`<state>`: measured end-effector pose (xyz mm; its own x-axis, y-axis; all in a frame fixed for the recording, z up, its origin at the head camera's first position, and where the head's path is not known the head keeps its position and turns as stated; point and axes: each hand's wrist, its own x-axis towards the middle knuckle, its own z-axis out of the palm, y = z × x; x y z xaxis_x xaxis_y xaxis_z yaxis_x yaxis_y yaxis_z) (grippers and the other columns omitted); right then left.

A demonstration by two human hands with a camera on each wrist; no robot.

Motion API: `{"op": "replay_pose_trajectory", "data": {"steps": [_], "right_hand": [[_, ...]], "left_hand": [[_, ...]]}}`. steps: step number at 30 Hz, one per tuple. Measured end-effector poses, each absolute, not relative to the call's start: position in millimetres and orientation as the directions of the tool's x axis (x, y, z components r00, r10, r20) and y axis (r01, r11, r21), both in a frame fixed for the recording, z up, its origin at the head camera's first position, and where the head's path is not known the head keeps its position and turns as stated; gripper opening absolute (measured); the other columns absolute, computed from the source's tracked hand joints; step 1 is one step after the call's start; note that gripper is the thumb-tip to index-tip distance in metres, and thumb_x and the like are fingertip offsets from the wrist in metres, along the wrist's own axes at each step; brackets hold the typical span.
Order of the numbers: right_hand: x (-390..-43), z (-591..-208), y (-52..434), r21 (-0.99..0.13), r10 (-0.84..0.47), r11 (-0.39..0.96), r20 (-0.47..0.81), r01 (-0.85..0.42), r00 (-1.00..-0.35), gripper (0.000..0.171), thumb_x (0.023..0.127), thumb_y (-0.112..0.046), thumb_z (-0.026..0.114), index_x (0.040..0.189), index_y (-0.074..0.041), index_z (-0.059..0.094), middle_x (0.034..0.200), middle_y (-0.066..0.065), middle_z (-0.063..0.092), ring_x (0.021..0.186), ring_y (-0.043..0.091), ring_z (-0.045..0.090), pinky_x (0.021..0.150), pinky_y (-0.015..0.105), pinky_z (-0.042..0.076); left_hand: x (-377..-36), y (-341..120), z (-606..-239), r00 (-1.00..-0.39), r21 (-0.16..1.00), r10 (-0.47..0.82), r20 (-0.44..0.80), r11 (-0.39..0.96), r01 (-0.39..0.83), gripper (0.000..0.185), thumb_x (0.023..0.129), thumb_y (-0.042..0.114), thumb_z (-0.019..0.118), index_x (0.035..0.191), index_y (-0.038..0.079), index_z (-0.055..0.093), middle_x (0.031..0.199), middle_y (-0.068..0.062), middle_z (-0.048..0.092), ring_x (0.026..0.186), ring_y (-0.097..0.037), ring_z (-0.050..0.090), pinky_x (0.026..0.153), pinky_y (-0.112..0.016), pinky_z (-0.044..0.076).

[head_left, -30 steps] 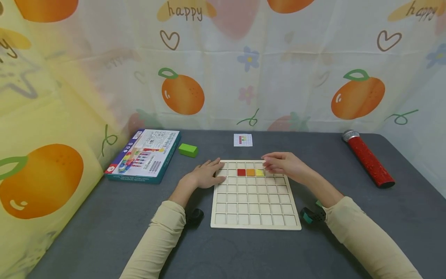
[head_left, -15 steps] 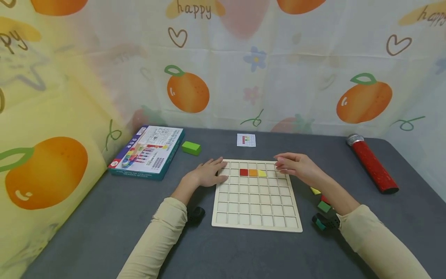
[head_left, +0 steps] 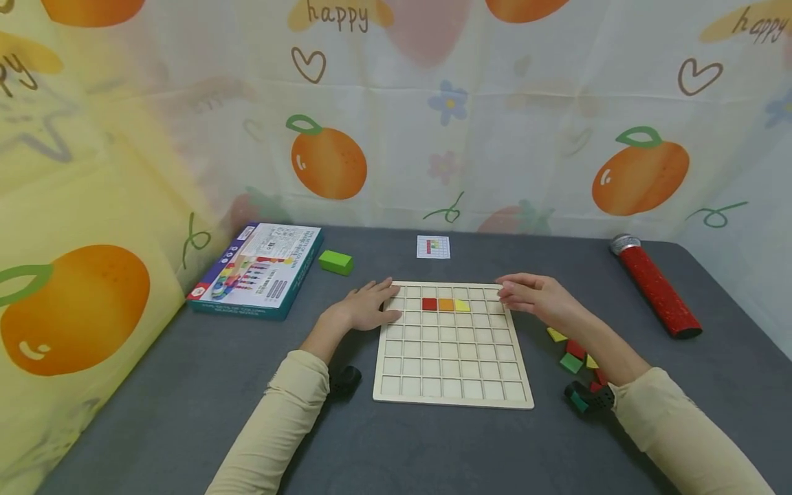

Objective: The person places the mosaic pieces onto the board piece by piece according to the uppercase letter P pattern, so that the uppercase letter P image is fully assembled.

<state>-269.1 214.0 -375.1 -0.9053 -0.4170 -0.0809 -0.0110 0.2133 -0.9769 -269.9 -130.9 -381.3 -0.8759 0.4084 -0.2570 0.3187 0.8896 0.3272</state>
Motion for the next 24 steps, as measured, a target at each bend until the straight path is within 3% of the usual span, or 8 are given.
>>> {"op": "replay_pose_trajectory", "data": {"steps": [9,24], "right_hand": [[-265,-377,234,-0.973,-0.381,0.228,-0.118,0.031,-0.917,0.059,0.099,-0.027,0.055,0.140,0.011,0.037,0.125,0.030,0.050,0.107,0.016,0.060,0.095,0.032,0.045],[-259,-374,268,-0.977,-0.354,0.202,-0.140,0.071,-0.925,0.063,0.100,-0.029,0.051,0.143,0.012,0.028,0.116,0.015,0.059,0.104,0.012,0.061,0.090,0.025,0.047]], "left_hand": [[-272,-130,-380,-0.876,0.339,0.402,-0.266,0.890,0.306,0.064,0.099,0.041,0.048,0.152,0.012,0.027,0.158,-0.007,0.013,0.143,-0.033,0.010,0.111,-0.056,0.011],[-270,-130,-380,-0.874,0.327,0.404,-0.270,0.892,0.311,0.065,0.099,0.041,0.048,0.152,0.012,0.025,0.158,-0.007,0.012,0.143,-0.034,0.009,0.110,-0.056,0.011]]}}
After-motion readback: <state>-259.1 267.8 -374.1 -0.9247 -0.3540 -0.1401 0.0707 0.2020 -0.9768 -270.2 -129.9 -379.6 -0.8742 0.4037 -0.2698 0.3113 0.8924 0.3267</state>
